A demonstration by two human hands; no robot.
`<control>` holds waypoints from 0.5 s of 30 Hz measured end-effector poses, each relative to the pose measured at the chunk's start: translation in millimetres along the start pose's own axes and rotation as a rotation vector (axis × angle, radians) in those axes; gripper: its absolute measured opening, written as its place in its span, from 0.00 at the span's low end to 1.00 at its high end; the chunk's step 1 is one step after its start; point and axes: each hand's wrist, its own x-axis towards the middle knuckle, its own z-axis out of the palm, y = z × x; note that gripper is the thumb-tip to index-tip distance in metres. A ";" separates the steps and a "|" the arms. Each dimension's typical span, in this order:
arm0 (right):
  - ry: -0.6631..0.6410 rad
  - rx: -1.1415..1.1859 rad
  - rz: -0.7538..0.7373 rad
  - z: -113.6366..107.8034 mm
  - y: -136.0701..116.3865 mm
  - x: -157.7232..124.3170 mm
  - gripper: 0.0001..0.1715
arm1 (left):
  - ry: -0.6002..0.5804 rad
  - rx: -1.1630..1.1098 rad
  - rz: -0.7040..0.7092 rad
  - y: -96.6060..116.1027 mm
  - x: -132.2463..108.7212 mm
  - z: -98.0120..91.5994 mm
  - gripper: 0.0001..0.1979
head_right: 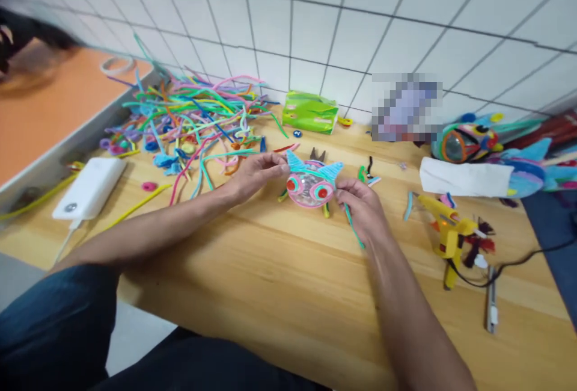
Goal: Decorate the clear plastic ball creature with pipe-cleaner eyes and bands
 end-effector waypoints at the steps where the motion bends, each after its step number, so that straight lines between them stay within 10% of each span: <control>1: 0.010 -0.008 -0.008 -0.9 -0.5 0.1 0.15 | -0.031 -0.010 0.007 -3.4 1.0 -0.3 0.20; 15: 0.152 -0.174 -0.098 -1.1 -9.3 0.7 0.16 | -0.220 0.135 0.139 -18.0 18.0 -3.7 0.05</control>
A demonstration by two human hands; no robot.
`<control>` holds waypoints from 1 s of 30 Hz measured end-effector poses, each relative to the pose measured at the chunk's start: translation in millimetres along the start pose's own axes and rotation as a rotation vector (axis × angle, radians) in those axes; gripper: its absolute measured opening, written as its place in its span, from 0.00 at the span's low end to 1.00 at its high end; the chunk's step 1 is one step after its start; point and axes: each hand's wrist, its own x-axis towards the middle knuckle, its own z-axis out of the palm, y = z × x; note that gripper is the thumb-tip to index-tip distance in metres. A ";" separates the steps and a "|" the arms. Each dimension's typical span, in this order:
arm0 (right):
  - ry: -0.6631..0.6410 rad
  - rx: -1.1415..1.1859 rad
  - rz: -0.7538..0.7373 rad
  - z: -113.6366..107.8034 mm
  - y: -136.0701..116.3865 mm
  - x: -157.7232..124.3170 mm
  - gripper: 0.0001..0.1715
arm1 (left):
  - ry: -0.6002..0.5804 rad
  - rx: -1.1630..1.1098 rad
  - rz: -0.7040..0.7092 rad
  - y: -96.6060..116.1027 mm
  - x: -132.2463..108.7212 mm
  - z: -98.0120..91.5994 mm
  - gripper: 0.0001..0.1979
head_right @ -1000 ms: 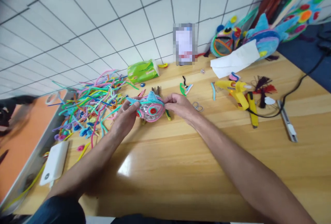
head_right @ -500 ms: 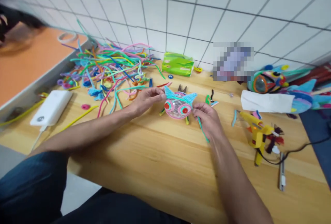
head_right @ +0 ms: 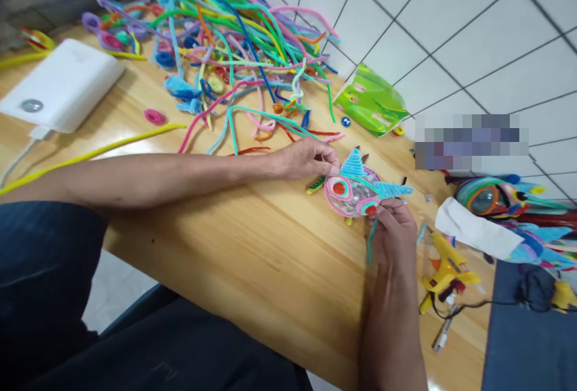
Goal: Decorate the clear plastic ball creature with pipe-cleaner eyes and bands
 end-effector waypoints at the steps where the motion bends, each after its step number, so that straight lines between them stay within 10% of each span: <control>1: 0.006 -0.010 -0.007 -0.6 0.0 0.3 0.16 | -0.015 0.002 0.008 0.0 0.7 -1.9 0.05; 30: 0.152 -0.085 -0.204 7.4 -10.8 -6.6 0.14 | -0.011 0.202 0.105 -19.4 8.3 -2.9 0.08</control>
